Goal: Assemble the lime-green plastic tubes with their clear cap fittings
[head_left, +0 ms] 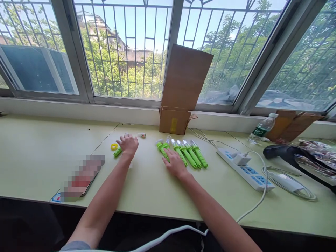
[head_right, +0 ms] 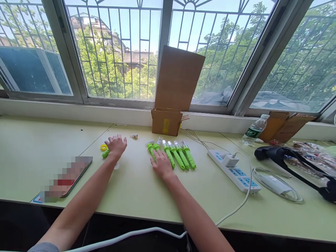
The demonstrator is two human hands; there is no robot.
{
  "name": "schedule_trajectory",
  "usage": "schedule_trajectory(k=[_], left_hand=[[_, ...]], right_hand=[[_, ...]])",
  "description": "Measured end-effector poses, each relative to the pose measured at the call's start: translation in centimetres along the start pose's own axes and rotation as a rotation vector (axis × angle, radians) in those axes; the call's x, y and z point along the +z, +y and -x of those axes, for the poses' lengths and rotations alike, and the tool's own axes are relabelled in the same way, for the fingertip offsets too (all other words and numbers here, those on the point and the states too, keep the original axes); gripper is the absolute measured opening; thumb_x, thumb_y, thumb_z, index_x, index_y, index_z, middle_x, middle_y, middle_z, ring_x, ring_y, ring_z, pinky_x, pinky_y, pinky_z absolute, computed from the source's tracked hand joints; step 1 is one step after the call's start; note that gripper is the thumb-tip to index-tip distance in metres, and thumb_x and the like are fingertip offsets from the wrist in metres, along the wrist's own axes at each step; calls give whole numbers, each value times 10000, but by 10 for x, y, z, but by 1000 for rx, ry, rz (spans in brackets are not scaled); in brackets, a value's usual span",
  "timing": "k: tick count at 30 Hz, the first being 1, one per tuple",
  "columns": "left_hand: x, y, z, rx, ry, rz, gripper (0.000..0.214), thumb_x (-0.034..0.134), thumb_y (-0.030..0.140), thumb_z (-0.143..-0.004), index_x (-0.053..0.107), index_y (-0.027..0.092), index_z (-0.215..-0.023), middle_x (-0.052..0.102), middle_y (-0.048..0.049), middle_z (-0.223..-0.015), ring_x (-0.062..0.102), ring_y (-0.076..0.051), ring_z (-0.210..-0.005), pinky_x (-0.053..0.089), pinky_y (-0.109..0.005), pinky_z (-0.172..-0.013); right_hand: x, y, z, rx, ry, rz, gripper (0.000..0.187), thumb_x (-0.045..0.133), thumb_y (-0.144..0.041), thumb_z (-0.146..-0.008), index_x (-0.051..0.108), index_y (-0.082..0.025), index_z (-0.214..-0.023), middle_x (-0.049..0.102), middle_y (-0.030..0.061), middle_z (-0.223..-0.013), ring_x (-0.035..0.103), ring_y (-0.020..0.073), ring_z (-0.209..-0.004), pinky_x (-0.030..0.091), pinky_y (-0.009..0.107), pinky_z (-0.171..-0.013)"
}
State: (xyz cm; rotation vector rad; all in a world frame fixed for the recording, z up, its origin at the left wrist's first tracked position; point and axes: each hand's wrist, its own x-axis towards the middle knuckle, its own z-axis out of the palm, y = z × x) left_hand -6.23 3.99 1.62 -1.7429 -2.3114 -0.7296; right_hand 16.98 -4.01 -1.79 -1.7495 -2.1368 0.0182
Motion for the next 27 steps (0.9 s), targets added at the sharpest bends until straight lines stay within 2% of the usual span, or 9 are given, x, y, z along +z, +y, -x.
schedule_trajectory(k=[3, 7, 18, 27], left_hand=[[8, -10, -7, -96, -88, 59, 472, 371, 445, -899, 559, 135, -1201, 606, -210, -1145, 452, -393, -1154, 289, -610, -933], [14, -14, -11, -146, -177, 143, 549, 355, 509, -890, 522, 125, -1246, 558, -240, -1227, 433, -400, -1191, 325, -604, -923], [20, -19, -16, -176, -203, 121, 587, 331, 536, -879, 466, 142, -1293, 510, -251, -1282, 430, -392, -1213, 351, -585, -921], [22, -24, -19, -179, -210, 123, 577, 334, 512, -883, 448, 120, -1291, 533, -248, -1257, 472, -370, -1187, 401, -464, -870]], right_hand=[[-1, 0, 0, 4, -13, 15, 559, 410, -387, -936, 398, -185, -1458, 446, 90, -1456, 334, 253, -1355, 282, 377, -1087], [-1, 0, 0, 8, -13, 28, 560, 402, -394, -938, 403, -177, -1455, 445, 96, -1456, 328, 256, -1361, 284, 377, -1084], [-1, 1, 0, 15, -31, 30, 561, 399, -399, -938, 388, -201, -1463, 426, 95, -1472, 328, 248, -1365, 287, 383, -1074], [-4, -1, 1, 31, -42, 25, 558, 405, -393, -931, 398, -206, -1457, 437, 98, -1463, 339, 253, -1354, 297, 396, -1066]])
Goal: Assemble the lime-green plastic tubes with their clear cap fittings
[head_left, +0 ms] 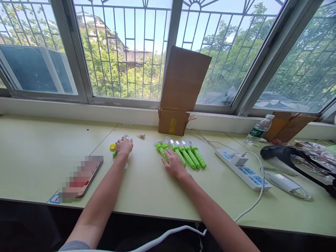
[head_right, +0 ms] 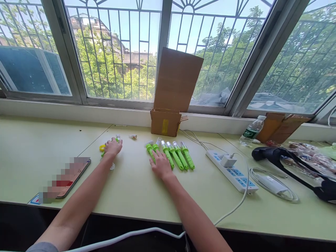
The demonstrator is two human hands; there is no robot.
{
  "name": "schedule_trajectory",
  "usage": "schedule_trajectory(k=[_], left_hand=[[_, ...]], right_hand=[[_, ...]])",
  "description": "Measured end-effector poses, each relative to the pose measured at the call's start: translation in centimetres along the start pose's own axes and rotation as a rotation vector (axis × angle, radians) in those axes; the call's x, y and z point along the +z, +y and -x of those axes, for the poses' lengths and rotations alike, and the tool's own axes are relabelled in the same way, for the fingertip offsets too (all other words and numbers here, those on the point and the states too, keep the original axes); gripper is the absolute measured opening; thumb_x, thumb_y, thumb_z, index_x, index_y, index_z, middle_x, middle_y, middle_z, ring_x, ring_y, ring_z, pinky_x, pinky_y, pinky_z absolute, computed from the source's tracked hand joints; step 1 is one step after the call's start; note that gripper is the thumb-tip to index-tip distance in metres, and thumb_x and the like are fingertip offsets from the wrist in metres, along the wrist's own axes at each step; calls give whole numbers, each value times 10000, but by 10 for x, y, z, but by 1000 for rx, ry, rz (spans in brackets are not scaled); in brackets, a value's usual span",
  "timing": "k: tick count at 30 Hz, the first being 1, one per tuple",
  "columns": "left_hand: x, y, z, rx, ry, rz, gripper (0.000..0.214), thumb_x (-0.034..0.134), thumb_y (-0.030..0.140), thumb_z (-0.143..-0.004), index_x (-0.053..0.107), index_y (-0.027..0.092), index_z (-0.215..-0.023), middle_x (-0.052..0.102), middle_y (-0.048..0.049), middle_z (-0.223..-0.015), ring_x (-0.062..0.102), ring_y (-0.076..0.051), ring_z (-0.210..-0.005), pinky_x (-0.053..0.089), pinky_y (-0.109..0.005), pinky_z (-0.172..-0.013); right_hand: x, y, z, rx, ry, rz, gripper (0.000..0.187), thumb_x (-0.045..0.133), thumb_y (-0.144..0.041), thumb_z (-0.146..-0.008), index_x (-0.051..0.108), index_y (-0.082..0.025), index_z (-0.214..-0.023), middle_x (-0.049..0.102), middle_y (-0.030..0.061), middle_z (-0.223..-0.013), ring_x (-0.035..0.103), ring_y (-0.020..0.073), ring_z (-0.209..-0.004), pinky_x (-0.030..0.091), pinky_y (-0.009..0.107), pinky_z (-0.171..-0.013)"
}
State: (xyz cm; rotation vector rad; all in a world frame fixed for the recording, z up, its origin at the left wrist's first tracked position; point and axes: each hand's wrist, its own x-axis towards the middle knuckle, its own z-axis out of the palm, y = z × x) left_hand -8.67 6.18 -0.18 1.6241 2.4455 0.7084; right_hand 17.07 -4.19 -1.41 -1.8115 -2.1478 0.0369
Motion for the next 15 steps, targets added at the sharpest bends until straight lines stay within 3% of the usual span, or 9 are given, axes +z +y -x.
schedule_trajectory(k=[10, 15], left_hand=[[0, 1, 1, -8, 31, 7, 549, 366, 487, -885, 474, 95, -1253, 549, -244, -1229, 476, -359, -1175, 399, -443, -868], [2, 1, 1, 35, 120, 2, 530, 387, 445, -889, 482, 58, -1238, 539, -234, -1202, 470, -345, -1166, 378, -420, -929]], right_hand=[[1, 0, 0, -10, 23, 1, 546, 401, -394, -936, 419, -199, -1445, 426, 92, -1470, 338, 249, -1352, 306, 377, -1063], [1, 0, 0, -3, 18, 9, 543, 407, -395, -937, 413, -210, -1447, 421, 88, -1473, 338, 247, -1350, 303, 378, -1062]])
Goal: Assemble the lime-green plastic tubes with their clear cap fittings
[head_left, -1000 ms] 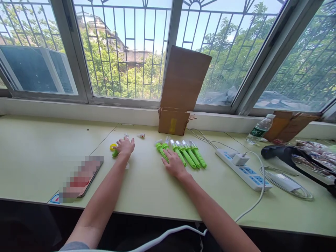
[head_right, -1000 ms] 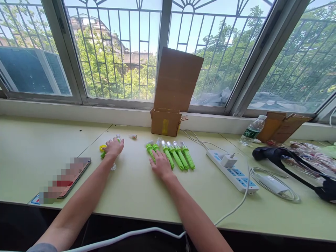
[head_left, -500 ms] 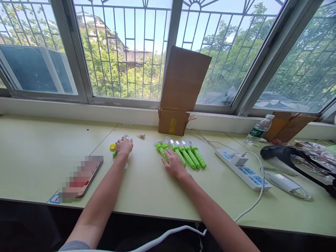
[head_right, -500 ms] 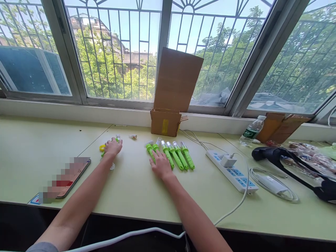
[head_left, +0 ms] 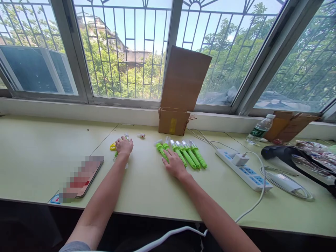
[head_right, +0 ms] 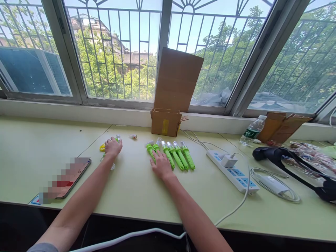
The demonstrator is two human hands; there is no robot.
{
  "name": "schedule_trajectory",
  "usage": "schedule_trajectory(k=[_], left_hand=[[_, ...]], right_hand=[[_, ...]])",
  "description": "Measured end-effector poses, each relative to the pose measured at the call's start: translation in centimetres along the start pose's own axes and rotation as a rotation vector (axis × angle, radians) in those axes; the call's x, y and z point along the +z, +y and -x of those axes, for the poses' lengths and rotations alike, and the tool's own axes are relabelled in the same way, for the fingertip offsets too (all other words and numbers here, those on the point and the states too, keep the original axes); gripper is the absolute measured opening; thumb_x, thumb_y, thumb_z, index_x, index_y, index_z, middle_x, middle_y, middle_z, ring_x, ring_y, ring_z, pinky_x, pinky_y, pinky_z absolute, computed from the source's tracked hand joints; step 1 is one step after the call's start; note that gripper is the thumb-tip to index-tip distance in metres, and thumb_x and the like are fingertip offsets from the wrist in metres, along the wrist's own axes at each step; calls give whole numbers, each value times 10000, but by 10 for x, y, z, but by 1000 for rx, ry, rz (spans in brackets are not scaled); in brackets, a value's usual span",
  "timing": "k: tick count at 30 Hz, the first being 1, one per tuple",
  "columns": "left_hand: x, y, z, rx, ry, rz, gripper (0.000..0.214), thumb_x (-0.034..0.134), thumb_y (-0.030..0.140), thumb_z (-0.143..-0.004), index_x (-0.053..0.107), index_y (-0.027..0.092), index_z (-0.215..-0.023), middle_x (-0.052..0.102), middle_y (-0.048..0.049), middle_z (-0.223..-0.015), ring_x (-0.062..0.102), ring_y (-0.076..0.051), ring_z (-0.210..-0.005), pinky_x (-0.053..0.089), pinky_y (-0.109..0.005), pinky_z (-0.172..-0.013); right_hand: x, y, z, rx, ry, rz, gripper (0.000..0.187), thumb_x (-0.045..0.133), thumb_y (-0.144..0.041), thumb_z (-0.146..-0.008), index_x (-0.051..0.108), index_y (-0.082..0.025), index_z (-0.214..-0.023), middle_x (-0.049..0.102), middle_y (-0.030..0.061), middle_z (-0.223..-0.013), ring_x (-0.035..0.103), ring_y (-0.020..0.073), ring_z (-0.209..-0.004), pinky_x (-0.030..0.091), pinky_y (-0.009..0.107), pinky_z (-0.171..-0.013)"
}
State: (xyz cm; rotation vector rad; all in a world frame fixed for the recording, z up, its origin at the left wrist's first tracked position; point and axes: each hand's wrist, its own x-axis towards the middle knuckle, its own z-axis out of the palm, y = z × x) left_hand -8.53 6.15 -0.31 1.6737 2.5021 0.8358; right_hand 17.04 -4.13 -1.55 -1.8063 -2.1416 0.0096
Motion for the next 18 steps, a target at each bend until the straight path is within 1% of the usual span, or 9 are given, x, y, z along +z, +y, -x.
schedule_trajectory(k=[4, 8, 14, 18], left_hand=[[-3, 2, 2, 65, 118, -21, 478, 407, 380, -885, 484, 51, -1223, 525, -236, -1175, 458, -346, -1158, 368, -427, -945], [-8, 7, 6, 176, 222, -43, 422, 419, 338, -877, 515, 64, -1183, 529, -218, -1141, 456, -341, -1140, 357, -432, -974], [-14, 17, 13, 362, 360, -3, 379, 452, 308, -864, 555, 52, -1124, 549, -203, -1069, 493, -347, -1065, 407, -454, -938], [-10, 27, 20, 524, 415, 92, 316, 475, 229, -862, 552, 81, -1130, 538, -199, -1146, 484, -338, -1118, 434, -454, -953]], right_hand=[[1, 0, 0, -3, 8, -4, 539, 410, -390, -936, 420, -207, -1443, 425, 93, -1469, 350, 252, -1341, 300, 380, -1061], [1, 1, -1, 0, 4, -10, 542, 410, -388, -935, 416, -206, -1446, 419, 95, -1474, 341, 256, -1346, 292, 384, -1067], [2, 0, -2, 1, -16, -6, 554, 383, -400, -944, 384, -208, -1464, 390, 84, -1493, 318, 250, -1363, 264, 376, -1089], [3, 1, -2, -8, -8, -4, 547, 372, -406, -947, 397, -209, -1457, 389, 82, -1494, 315, 250, -1367, 257, 373, -1096]])
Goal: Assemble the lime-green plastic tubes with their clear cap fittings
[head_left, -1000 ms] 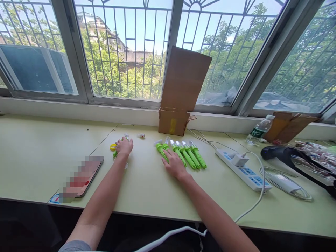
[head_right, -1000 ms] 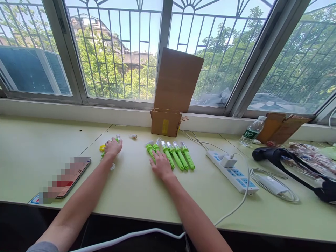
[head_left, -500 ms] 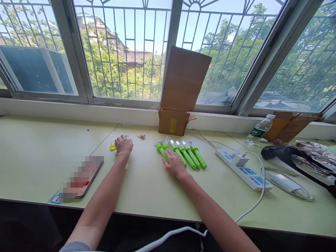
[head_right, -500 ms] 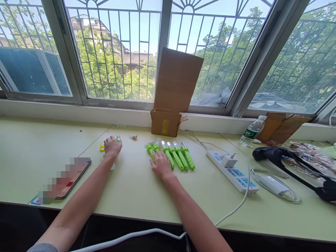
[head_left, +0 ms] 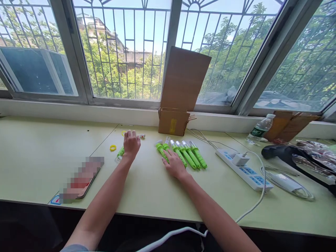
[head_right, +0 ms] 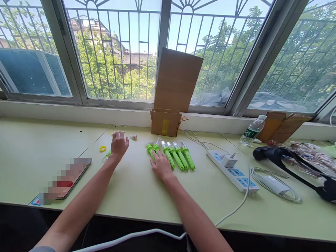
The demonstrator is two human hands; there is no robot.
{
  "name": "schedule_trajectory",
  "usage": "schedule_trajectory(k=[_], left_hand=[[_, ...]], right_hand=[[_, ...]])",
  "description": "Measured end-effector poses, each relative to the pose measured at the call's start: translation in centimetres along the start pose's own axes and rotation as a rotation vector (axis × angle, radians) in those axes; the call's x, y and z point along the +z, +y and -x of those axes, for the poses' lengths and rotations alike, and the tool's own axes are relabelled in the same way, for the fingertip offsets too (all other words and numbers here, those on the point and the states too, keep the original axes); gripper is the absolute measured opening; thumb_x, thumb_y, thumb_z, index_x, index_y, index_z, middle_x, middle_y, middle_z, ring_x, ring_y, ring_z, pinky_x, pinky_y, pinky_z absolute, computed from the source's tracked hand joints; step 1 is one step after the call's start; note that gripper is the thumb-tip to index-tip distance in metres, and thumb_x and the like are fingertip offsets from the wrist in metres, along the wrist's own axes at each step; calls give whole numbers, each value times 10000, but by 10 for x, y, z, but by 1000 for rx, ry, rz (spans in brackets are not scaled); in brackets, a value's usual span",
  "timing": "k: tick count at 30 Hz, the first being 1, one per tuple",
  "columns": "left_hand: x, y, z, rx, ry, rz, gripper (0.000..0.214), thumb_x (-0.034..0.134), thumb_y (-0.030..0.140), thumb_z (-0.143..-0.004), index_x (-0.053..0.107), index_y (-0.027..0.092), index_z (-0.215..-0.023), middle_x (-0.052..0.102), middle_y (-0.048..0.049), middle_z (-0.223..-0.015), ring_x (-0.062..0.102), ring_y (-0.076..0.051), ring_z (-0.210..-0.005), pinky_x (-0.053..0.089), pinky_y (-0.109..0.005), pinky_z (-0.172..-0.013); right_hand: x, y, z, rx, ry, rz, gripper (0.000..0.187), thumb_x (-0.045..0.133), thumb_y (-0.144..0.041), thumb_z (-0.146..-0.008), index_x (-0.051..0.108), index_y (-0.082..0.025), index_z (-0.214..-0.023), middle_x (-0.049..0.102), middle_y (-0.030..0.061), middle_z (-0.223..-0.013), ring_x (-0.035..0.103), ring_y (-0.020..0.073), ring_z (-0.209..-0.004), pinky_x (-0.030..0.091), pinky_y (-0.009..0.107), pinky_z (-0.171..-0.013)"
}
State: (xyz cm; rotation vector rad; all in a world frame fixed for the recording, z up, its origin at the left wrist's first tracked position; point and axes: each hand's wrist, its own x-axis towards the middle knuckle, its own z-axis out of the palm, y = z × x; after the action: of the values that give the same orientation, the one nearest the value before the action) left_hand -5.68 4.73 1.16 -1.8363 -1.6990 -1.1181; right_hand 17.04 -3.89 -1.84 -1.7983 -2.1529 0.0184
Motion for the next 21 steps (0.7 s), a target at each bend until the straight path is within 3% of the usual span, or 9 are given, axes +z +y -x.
schedule_trajectory(k=[5, 9, 14, 21], left_hand=[[8, 27, 15, 343, -54, 207, 348, 431, 49, -833, 531, 163, -1146, 516, -146, -1233, 460, -294, -1217, 458, -447, -981], [11, 50, 30, 515, -132, 310, 388, 409, 16, -828, 514, 178, -1165, 500, -130, -1261, 455, -272, -1226, 473, -443, -980], [15, 66, 46, 552, -234, 409, 395, 432, 25, -813, 512, 174, -1169, 507, -125, -1235, 475, -259, -1179, 485, -436, -972], [23, 66, 53, 501, -340, 489, 398, 441, 7, -795, 541, 166, -1146, 530, -118, -1209, 473, -237, -1160, 489, -404, -974]], right_hand=[[2, 1, -1, -3, 5, 17, 539, 378, -399, -948, 408, -206, -1450, 390, 92, -1492, 313, 253, -1371, 258, 383, -1096], [3, 2, -2, -8, 15, 28, 535, 387, -399, -947, 413, -208, -1446, 399, 99, -1484, 317, 253, -1370, 276, 386, -1088], [5, 3, -2, -19, 26, 39, 518, 389, -397, -949, 434, -209, -1430, 417, 108, -1469, 338, 254, -1358, 304, 392, -1074], [6, 5, -3, -25, 27, 32, 522, 385, -406, -951, 437, -198, -1427, 423, 115, -1464, 341, 261, -1353, 317, 405, -1064]])
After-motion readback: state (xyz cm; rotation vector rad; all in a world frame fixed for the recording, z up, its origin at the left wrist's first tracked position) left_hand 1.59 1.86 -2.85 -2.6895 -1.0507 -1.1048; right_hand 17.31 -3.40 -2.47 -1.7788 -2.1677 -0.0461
